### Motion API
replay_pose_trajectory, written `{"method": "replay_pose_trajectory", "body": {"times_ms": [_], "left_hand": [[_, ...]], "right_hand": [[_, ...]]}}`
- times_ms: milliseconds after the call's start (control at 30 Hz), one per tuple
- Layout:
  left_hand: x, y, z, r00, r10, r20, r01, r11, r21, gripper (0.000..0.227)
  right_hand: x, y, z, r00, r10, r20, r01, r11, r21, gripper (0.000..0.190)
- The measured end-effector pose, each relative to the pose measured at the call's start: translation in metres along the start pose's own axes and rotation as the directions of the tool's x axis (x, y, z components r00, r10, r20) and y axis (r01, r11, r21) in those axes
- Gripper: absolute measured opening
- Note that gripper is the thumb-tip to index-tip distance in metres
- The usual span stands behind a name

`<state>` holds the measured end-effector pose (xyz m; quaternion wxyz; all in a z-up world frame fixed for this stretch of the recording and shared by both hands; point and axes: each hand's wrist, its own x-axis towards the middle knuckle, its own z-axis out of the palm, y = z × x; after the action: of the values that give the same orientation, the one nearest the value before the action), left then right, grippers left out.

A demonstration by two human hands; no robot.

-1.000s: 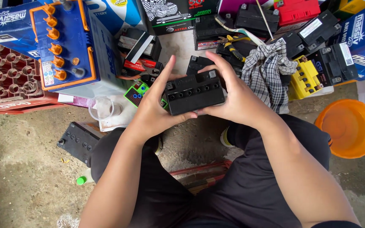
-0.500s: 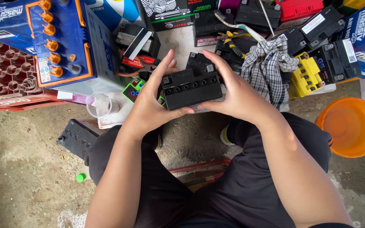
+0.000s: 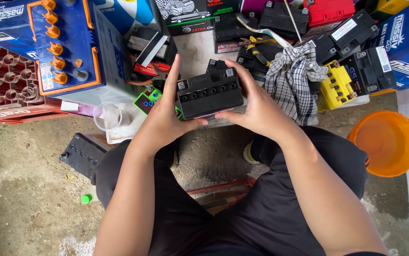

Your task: Cleaning a battery casing and refilling the cells with liquid using a syringe.

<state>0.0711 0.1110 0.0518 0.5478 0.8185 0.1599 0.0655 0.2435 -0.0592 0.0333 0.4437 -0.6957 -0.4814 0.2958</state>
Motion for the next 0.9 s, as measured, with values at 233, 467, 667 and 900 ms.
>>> {"method": "replay_pose_trajectory", "body": {"times_ms": [233, 467, 667, 900], "left_hand": [[0.002, -0.004, -0.001, 0.999, 0.053, 0.005, -0.053, 0.999, -0.005, 0.117], [0.000, -0.011, 0.001, 0.998, 0.054, -0.012, -0.055, 0.997, -0.047, 0.132], [-0.002, 0.001, 0.002, 0.999, -0.043, -0.018, 0.042, 0.999, -0.023, 0.128], [0.002, 0.000, 0.008, 0.976, -0.213, -0.048, 0.217, 0.973, 0.081, 0.124]], "right_hand": [[-0.008, 0.007, 0.002, 1.000, 0.002, -0.022, -0.002, 1.000, -0.009, 0.107], [-0.035, 0.019, 0.002, 0.987, 0.097, -0.125, -0.128, 0.955, -0.269, 0.059], [-0.045, 0.060, 0.038, 0.935, 0.354, -0.038, -0.319, 0.785, -0.531, 0.035], [-0.037, 0.115, 0.064, 0.956, 0.271, -0.113, -0.266, 0.635, -0.725, 0.071]]}}
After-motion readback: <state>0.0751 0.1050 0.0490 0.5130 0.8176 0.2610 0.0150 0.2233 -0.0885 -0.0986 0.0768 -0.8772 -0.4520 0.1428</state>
